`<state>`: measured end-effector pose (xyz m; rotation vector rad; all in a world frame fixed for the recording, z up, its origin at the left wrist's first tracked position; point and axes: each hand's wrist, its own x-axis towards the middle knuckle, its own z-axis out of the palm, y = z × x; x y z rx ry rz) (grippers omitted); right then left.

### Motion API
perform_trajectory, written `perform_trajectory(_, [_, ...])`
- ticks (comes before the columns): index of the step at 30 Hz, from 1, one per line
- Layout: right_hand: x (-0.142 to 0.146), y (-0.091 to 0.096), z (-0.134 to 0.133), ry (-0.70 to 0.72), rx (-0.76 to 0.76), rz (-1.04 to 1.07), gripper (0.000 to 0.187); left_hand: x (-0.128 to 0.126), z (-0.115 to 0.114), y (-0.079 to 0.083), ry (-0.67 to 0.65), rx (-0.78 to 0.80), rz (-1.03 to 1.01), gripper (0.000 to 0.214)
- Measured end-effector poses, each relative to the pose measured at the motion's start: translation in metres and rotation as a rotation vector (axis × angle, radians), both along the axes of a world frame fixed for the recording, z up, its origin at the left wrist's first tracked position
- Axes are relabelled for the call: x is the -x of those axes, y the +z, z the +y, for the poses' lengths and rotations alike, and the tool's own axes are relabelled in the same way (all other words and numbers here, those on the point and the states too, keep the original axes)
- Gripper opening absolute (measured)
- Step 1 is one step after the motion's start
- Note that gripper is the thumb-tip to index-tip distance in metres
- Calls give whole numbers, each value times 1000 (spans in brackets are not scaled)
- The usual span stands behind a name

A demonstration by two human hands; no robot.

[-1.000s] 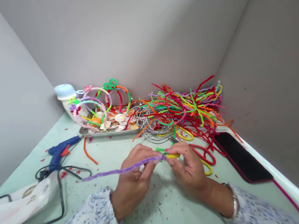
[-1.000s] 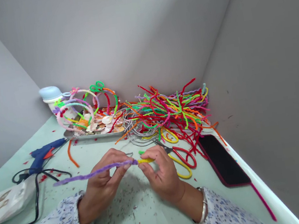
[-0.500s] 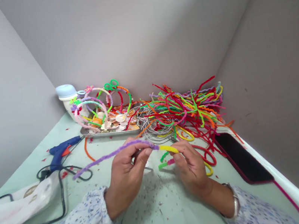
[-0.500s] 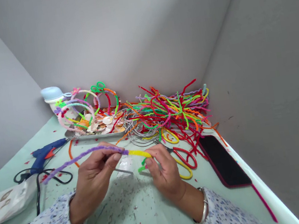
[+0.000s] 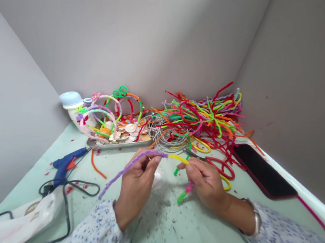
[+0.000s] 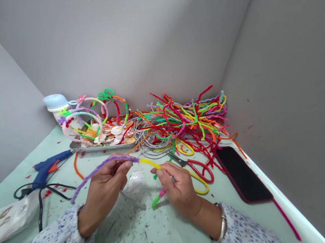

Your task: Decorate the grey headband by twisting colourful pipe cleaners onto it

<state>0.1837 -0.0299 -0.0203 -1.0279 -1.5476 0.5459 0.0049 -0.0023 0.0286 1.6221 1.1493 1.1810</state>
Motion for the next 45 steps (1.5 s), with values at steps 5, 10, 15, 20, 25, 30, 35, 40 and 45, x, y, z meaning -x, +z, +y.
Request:
perform_trajectory(5, [1, -1, 1, -6, 117, 61, 33, 0, 4, -1, 26, 54, 58, 20])
perform_trajectory(10, [2, 1, 2, 0, 283, 124, 33, 0, 8, -7, 18, 50, 82, 21])
perform_trajectory(15, [5, 2, 5, 71, 414, 191, 34, 2, 13, -15, 19, 48, 126, 21])
perform_trajectory(20, [7, 1, 6, 142, 467, 188, 41, 1, 12, -18, -33, 91, 188, 20])
perform_trajectory(25, [7, 1, 10, 123, 437, 142, 32, -1, 9, -21, -115, 141, 196, 21])
perform_trajectory(30, [9, 2, 13, 137, 487, 83, 23, 0, 9, -27, -170, 203, 183, 20])
perform_trajectory(35, [10, 1, 13, 128, 568, 72, 22, 0, 13, -33, -250, 187, 92, 17])
perform_trajectory(40, [9, -1, 15, 148, 595, 115, 23, 0, 16, -36, -276, 240, 44, 16])
perform_trajectory(45, [7, -4, 17, 164, 613, 120, 23, 1, 17, -33, -252, 272, 124, 15])
